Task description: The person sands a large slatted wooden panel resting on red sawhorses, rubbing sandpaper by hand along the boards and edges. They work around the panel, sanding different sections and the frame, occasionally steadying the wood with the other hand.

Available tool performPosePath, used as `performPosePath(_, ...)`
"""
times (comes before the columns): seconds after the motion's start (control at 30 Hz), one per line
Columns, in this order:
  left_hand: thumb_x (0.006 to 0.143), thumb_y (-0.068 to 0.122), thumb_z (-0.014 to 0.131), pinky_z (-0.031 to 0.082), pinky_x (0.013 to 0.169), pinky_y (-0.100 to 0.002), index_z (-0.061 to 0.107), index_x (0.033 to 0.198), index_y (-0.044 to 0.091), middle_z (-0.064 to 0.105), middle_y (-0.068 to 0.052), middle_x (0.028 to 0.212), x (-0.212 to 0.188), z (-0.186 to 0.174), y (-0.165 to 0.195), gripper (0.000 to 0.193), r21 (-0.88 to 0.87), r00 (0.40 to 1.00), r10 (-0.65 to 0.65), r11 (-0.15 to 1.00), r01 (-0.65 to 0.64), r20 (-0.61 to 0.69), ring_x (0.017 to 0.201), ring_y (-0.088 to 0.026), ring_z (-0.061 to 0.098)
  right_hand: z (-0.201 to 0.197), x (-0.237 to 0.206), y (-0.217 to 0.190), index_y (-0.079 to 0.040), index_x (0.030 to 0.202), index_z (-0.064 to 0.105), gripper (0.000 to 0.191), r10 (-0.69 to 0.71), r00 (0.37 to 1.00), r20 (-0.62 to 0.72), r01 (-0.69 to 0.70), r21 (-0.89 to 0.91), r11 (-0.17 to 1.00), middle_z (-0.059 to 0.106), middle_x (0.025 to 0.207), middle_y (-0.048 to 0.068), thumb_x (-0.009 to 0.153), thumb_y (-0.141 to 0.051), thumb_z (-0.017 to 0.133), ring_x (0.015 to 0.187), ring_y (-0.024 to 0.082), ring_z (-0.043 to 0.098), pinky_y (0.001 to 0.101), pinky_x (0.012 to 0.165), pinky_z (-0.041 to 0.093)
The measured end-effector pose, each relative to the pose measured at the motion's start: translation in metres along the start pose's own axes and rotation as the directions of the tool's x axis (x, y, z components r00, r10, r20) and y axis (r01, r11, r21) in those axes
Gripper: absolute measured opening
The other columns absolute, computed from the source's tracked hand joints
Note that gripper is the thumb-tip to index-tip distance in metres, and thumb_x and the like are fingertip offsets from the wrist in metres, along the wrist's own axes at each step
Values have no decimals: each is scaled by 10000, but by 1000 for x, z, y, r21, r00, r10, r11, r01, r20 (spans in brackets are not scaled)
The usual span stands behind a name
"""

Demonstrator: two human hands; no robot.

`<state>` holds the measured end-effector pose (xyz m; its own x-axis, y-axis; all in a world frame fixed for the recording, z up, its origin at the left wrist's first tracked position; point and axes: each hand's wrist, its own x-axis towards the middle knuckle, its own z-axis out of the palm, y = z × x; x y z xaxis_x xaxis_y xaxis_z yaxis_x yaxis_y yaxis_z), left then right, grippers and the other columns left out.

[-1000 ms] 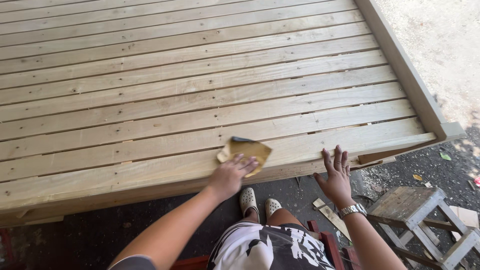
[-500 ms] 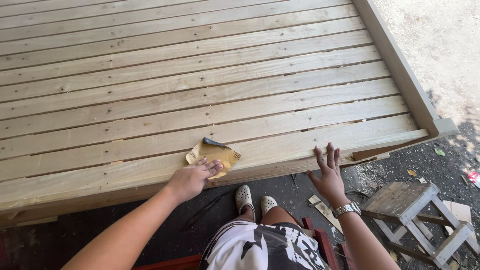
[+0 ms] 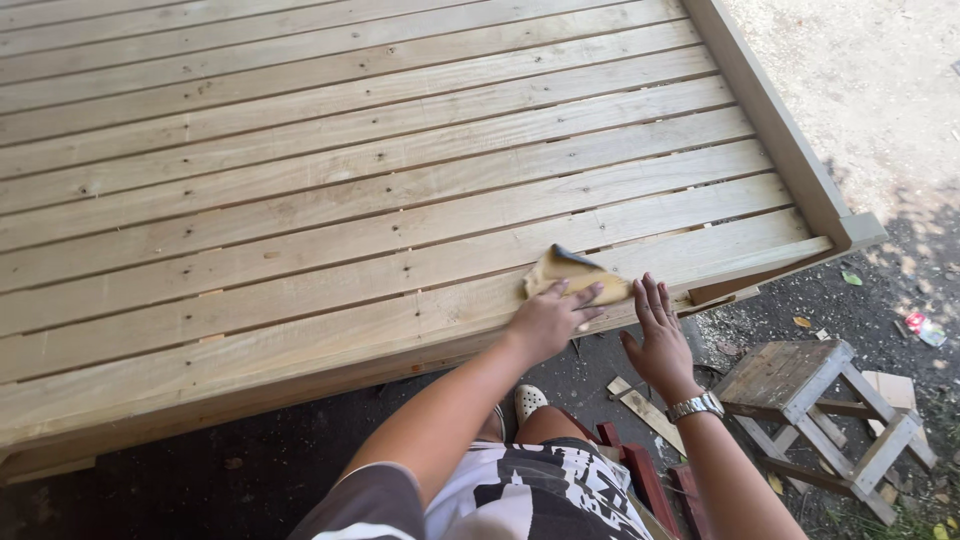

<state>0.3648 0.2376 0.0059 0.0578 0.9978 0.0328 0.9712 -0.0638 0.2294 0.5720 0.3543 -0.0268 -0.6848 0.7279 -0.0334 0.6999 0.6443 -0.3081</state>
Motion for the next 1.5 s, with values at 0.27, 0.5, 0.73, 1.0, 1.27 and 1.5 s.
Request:
performPosePath(0.27,838,28,534,471,1092,-413,569,1439,266,485,-18,1545,-186,-62,-95,647,44,997,24,999,-21,-78,1350,-328,545,-9,15,35,-321,1618,206,925,150,988,-35,-147,93,985,44,1725,-38,859,-295,735,1589,227,-15,408,1259,201)
performPosePath(0.5,876,22,510,370,1163,-448,542,1433,29,533,-169,1496,-106,-6,-53,558,50,976,-11,999,22,-217,1380,-328,511,-7,15,33,-281,1593,252,898,143,986,-84,-110,317,942,45,1709,-24,845,-184,739,1567,255,-44,447,1241,203)
performPosePath(0.73,964,161,485,400,1121,-485,377,1562,82,410,-155,1593,133,73,65,613,138,972,133,985,-107,-196,1410,-364,465,-25,11,56,-213,1570,415,777,262,951,-165,-71,707,704,310,1702,9,851,24,589,1602,224,134,413,1278,207)
performPosePath(1.0,924,114,500,453,1083,-464,456,1518,32,412,-192,1589,116,57,59,601,240,976,202,954,-179,-76,1330,-395,534,-49,8,149,-147,1588,307,833,540,821,-184,-320,635,703,226,1695,68,824,31,588,1542,224,241,361,1230,235)
performPosePath(1.27,936,136,520,489,1032,-509,449,1514,15,414,-207,1579,215,79,107,595,301,961,275,920,-252,-35,1271,-447,567,-53,68,215,-133,1623,213,897,518,811,-271,-278,600,750,219,1685,136,797,50,510,1518,294,289,390,1196,299)
performPosePath(1.5,955,202,495,503,981,-541,480,1514,121,395,-109,1624,349,98,186,565,179,974,220,962,-207,-52,1302,-452,539,-47,45,242,-141,1615,274,828,580,812,-68,-349,740,576,428,1604,139,848,60,511,1481,259,420,349,1172,344)
